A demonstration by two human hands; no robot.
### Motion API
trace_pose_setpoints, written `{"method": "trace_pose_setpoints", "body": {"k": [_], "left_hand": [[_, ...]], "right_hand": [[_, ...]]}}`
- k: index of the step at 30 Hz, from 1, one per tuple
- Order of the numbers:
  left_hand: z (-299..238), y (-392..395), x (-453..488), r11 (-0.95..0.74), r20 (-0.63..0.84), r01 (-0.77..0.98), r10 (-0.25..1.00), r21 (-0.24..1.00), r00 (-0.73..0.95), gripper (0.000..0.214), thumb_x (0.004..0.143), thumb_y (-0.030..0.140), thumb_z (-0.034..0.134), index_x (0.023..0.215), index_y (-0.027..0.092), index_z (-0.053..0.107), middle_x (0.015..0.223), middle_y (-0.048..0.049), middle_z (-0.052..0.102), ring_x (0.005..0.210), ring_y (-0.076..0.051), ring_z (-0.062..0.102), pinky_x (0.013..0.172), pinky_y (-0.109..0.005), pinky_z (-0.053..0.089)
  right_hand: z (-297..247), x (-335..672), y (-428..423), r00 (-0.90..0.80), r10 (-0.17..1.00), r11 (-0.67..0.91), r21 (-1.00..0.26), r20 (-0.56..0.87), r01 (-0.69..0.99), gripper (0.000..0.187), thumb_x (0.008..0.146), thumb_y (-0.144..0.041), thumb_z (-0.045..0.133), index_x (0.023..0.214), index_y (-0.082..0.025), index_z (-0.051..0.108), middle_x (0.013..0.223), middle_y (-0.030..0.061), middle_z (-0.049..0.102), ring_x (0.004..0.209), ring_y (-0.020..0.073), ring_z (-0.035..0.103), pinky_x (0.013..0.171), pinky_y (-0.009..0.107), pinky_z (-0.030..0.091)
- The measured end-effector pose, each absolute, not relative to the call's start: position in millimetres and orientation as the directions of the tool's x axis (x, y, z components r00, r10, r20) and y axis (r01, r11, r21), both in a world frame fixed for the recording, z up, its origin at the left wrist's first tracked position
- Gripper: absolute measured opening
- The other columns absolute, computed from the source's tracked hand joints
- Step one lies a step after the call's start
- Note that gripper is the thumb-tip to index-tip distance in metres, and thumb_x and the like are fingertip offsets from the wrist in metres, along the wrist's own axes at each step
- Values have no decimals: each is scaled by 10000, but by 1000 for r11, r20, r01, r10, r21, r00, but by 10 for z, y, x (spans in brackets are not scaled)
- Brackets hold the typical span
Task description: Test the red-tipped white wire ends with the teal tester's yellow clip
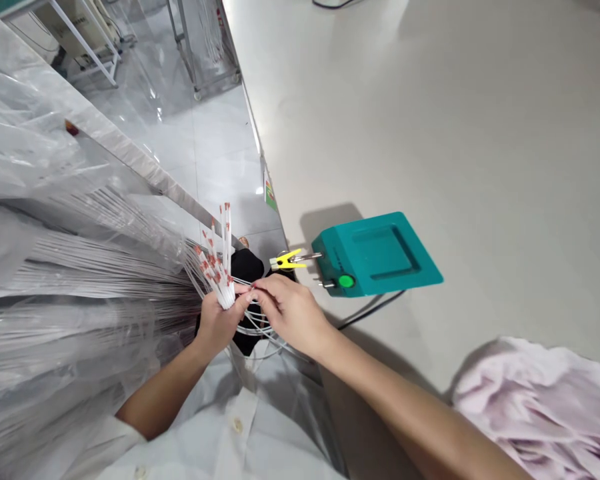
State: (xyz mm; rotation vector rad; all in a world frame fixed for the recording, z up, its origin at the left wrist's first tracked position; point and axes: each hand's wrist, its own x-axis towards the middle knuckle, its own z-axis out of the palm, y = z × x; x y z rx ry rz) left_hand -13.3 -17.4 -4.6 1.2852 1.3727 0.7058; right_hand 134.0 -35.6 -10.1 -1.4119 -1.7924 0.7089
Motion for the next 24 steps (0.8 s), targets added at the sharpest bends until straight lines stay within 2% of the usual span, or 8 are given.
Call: {"method": "trace_pose_setpoints", "body": {"k": [3,6,8,12,17,19,22,24], "left_hand": [[-54,-171,-156,228,-294,307,937,924,187,182,742,295,583,742,137,673,540,21,519,517,-101,459,542,-240,381],[-85,-160,-191,265,-315,273,936,925,158,184,735,300,594,742,136,676,501,37,488,481,-89,430,512,-230,368],[-102,-154,-198,289,-330,248,934,924,140,191,732,310,604,743,134,676,478,45,468,461,-81,416,493,-222,364],[-85,-161,-153,299,-340,250,930,921,140,176,728,293,607,744,130,673,481,42,465,449,-74,410,454,-208,344],[-32,-183,-114,239,-296,286,939,928,177,154,725,270,604,727,140,686,486,30,486,453,-75,407,436,-204,333],[-38,-184,-132,247,-304,276,934,929,186,144,716,258,605,707,140,688,477,31,484,443,-73,402,422,-200,324],[-61,-176,-172,311,-360,249,914,917,186,144,707,252,605,707,131,684,464,40,462,425,-62,384,405,-190,308],[-65,-167,-192,359,-398,216,901,908,174,163,714,267,603,724,122,676,456,48,446,417,-57,380,402,-184,310]], "right_hand": [[-114,1373,-345,-230,933,358,-646,277,674,194,880,-177,405,861,-158,597,779,59,651,708,141,608,614,241,474],[-109,1437,-376,-298,920,389,-500,254,774,192,858,-174,409,841,-149,599,758,65,637,643,143,592,553,244,447],[-97,1460,-407,-243,939,339,-542,244,769,174,854,-184,423,822,-156,591,729,53,622,623,136,580,552,243,448],[-78,1419,-421,-106,959,264,-690,263,674,145,846,-261,504,918,-164,584,780,56,632,681,145,599,598,256,483],[-90,1361,-353,-168,935,347,-702,313,622,154,873,-177,437,836,-175,586,767,49,645,702,133,609,620,237,489],[-93,1375,-340,-247,917,394,-608,314,690,165,872,-168,420,861,-160,585,786,61,644,696,139,607,597,238,478],[-84,1408,-356,-342,897,432,-382,281,817,182,856,-175,412,844,-143,590,776,72,636,640,156,598,528,255,440],[-69,1419,-380,-311,920,378,-336,238,863,186,845,-179,410,807,-146,589,739,64,624,597,158,587,500,262,423]]}}
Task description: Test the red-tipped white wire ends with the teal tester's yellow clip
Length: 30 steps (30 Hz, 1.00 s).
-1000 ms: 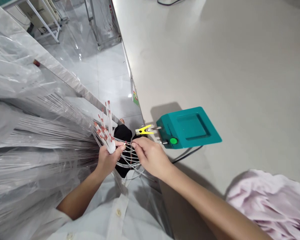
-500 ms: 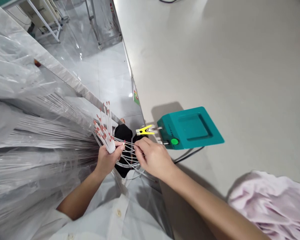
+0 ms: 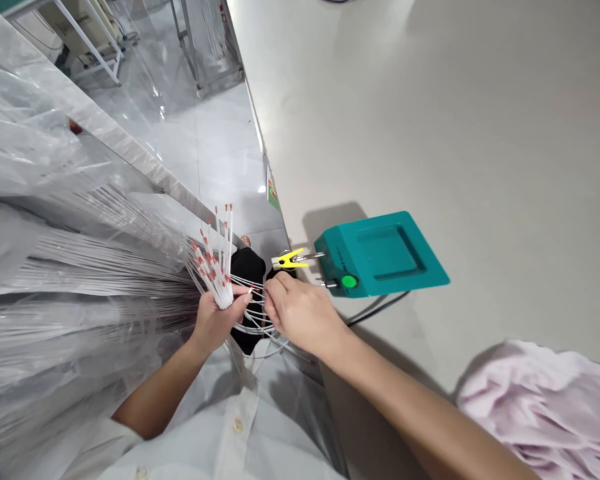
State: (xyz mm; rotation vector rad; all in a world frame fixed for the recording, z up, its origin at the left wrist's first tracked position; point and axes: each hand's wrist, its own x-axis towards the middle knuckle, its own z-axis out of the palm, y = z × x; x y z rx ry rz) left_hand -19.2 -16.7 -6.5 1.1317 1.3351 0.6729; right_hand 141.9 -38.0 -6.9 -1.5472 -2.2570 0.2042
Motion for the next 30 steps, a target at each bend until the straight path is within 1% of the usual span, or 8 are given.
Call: {"method": "trace_pose_setpoints", "body": {"k": [5,10,15,19,21,24,26,30], "left_hand": [[-27,-158,-176,379,-410,195,899,905,156,205,710,303,625,754,108,669,455,38,471,425,-66,424,419,-186,346],[-39,-162,-190,332,-376,216,902,918,212,206,718,307,623,733,111,685,447,41,455,415,-57,396,410,-183,337],[-114,-125,-293,373,-431,218,807,902,403,227,687,305,660,806,112,685,474,17,529,410,-94,503,417,-205,398],[-120,-93,-247,394,-443,204,816,896,372,168,672,254,654,748,104,658,470,25,518,393,-90,502,398,-198,388],[-99,-73,-195,410,-450,187,835,893,318,205,677,227,634,836,99,649,479,39,509,379,-75,483,384,-186,370],[-62,-32,-132,414,-436,138,843,900,315,386,682,204,622,1059,126,595,539,54,525,381,-56,475,396,-178,375],[-48,-1,-100,400,-416,122,840,908,348,412,692,205,612,1097,138,583,573,48,541,391,-52,481,410,-180,386],[-31,60,-31,387,-394,96,840,917,374,382,699,212,604,1067,111,617,570,29,556,396,-51,480,422,-185,391]], "right_hand": [[-39,1386,-411,-179,965,258,-557,192,789,208,888,-240,395,956,-160,575,884,84,653,752,177,622,624,284,493],[-68,1353,-370,-250,935,353,-576,253,738,212,881,-199,397,918,-173,603,872,73,652,756,152,623,624,254,498],[-83,1365,-393,-328,906,416,-428,267,802,217,851,-169,409,834,-159,625,787,62,643,675,135,600,552,233,432],[-50,1439,-446,-378,889,442,-276,257,853,212,846,-180,431,755,-164,622,710,46,626,600,136,571,523,263,385],[-12,1532,-453,-374,870,450,-206,323,869,179,847,-191,457,800,-172,628,755,51,649,637,150,585,555,278,396],[71,1717,-408,-312,852,395,-125,420,910,203,847,-239,506,1016,-185,604,933,85,663,838,216,599,669,320,417],[126,1826,-341,-303,879,353,-74,368,933,262,855,-279,503,1095,-199,571,949,104,653,894,257,576,693,358,398],[188,1945,-193,-369,891,370,46,264,928,213,889,-274,446,1054,-231,575,878,96,653,904,263,543,741,406,346]]}}
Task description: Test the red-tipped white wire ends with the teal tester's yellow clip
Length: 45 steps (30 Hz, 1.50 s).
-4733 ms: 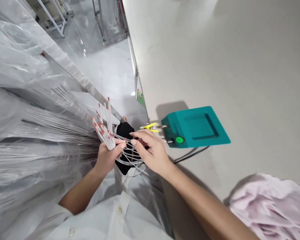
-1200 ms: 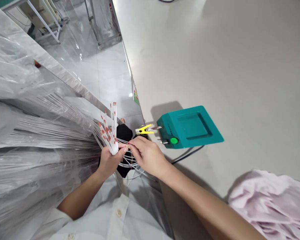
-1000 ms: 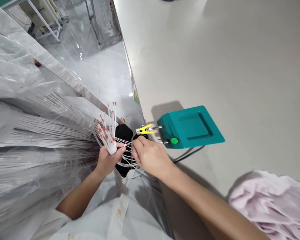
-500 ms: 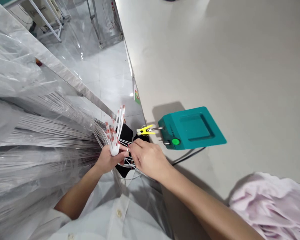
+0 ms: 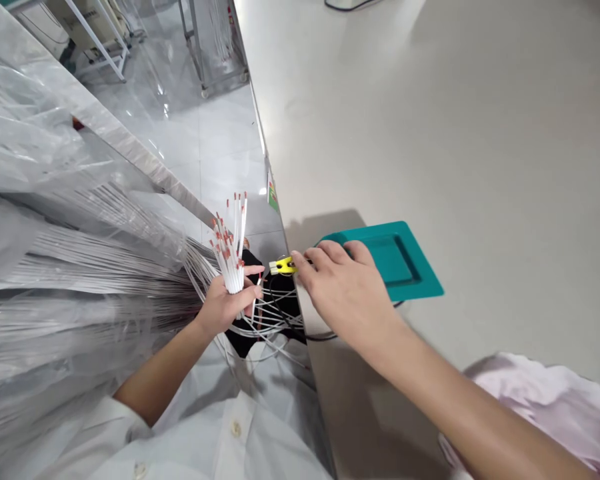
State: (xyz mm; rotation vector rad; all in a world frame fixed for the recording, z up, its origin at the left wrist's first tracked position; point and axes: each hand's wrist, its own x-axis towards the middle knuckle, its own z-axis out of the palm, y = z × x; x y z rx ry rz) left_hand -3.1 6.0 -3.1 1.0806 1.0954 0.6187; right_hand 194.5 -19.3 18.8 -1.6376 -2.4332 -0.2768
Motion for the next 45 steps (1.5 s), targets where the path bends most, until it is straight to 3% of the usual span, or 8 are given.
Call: {"method": "trace_pose_setpoints", "body": {"k": [5,11,18,22,28,35,40,45], "left_hand": [[13,125,52,413,-416,85,846,907,333,430,688,211,621,1103,101,617,541,33,561,408,-53,471,440,-192,389],[21,149,154,439,-433,39,860,897,270,455,656,201,662,1096,91,626,553,35,562,389,-46,440,404,-197,363],[0,121,233,478,-485,82,857,874,175,441,642,178,680,1073,92,649,539,34,555,388,-51,411,393,-203,350],[-65,114,218,419,-440,145,881,897,175,434,637,204,694,1062,119,664,668,-14,654,499,-91,526,525,-230,447],[-102,126,201,287,-337,240,920,927,199,411,659,215,680,1057,114,666,877,-77,710,766,-167,639,767,-278,491],[-75,119,181,285,-327,224,927,932,180,375,654,194,677,1018,105,678,844,-70,714,803,-174,643,784,-267,486],[-112,77,97,333,-367,196,912,923,183,404,667,228,669,1060,133,652,781,-40,685,678,-135,611,635,-239,476],[-5,27,-6,405,-414,94,902,910,123,311,656,245,675,940,135,612,591,35,597,398,-44,435,407,-183,346]], "right_hand": [[245,1962,-77,-450,873,434,121,186,893,206,867,-159,449,1021,-156,586,878,99,665,908,257,541,767,415,297],[305,1938,-3,-472,878,456,166,74,874,231,813,-44,416,737,-162,600,736,86,663,916,247,552,814,422,287],[255,1969,-3,-486,869,468,172,87,867,287,799,-24,377,740,-168,618,778,108,680,981,259,555,890,452,271],[276,1971,12,-488,870,472,174,65,865,279,802,-40,374,744,-150,624,777,112,677,944,261,566,903,476,271],[262,2002,27,-493,868,485,114,64,867,289,831,-265,482,1036,-102,606,955,151,659,1000,312,538,913,524,275],[203,1984,-1,-495,868,489,111,32,865,501,815,-301,550,1256,-81,464,1038,163,640,1013,319,537,933,570,273],[203,2014,4,-519,847,512,86,113,854,514,803,-407,570,1200,-85,522,975,166,663,951,319,575,922,565,304],[219,1887,-153,-419,782,522,-117,462,845,310,817,-351,576,1051,-150,614,944,116,687,823,244,633,843,451,429]]}}
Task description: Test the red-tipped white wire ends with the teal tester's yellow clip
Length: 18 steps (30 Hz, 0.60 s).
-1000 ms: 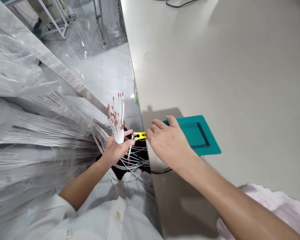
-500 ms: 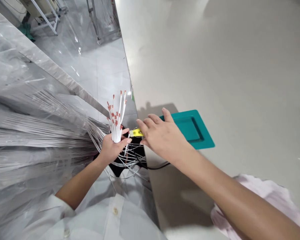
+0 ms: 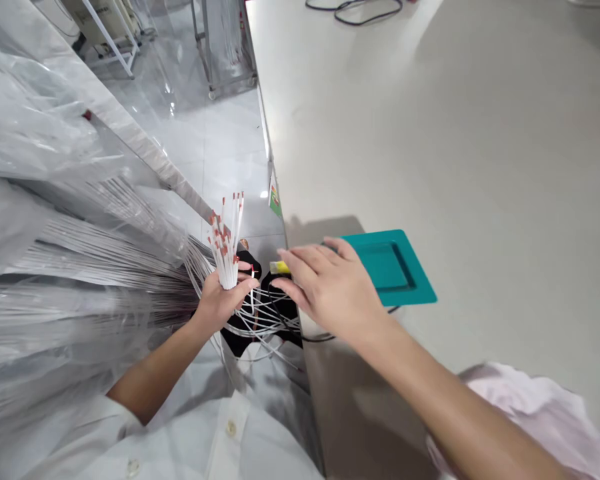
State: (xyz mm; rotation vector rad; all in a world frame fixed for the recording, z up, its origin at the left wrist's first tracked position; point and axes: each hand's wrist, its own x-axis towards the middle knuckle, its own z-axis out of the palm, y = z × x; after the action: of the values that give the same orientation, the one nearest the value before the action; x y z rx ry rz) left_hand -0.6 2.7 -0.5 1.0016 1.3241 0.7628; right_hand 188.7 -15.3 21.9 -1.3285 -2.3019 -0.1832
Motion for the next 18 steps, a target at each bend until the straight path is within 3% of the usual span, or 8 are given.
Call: {"method": "trace_pose_setpoints", "body": {"k": [2,3,5,7,13,16,18], "left_hand": [[86,9,-47,421,-428,81,895,903,121,188,657,238,665,799,136,597,461,70,505,354,-38,378,370,-175,295],[129,-2,-65,419,-426,79,895,905,135,153,660,241,659,752,138,592,414,80,463,347,-40,367,366,-174,285],[199,-29,-94,407,-411,59,897,912,164,136,661,255,653,711,142,597,367,85,420,342,-48,364,366,-179,279],[241,-61,-107,407,-406,34,897,913,177,144,648,268,657,702,142,613,358,82,414,338,-53,358,367,-191,278],[241,-142,-129,369,-375,70,901,927,216,91,651,242,648,612,161,635,460,38,518,485,-99,498,529,-236,417],[200,-171,-202,267,-293,127,914,955,280,100,682,197,624,593,160,652,599,-1,620,663,-134,578,673,-250,451],[159,-189,-272,230,-270,156,905,961,328,98,695,205,627,625,148,666,647,-14,644,686,-140,585,683,-251,454]], "right_hand": [[187,1744,-262,-264,799,494,-340,540,800,189,818,-222,576,994,-185,633,908,81,693,808,198,639,748,350,487],[159,1664,-311,-187,837,464,-486,513,741,181,820,-201,568,988,-188,634,925,83,686,844,193,635,736,326,503],[85,1507,-381,-80,928,339,-737,364,585,185,816,-216,577,990,-205,637,918,71,676,817,175,634,689,302,524],[11,1376,-405,-13,969,232,-887,247,400,192,798,-252,602,983,-227,649,898,56,671,787,169,630,642,297,531],[-93,1185,-388,163,977,123,-987,138,100,113,745,-227,656,833,-278,707,808,21,670,746,160,598,684,336,520],[-147,1158,-418,144,989,55,-996,45,-67,67,736,-228,663,753,-269,714,721,12,641,668,145,578,600,302,502],[-184,1162,-437,80,996,-20,-985,-34,-172,55,733,-247,666,694,-251,705,667,7,608,605,130,551,520,270,467]]}}
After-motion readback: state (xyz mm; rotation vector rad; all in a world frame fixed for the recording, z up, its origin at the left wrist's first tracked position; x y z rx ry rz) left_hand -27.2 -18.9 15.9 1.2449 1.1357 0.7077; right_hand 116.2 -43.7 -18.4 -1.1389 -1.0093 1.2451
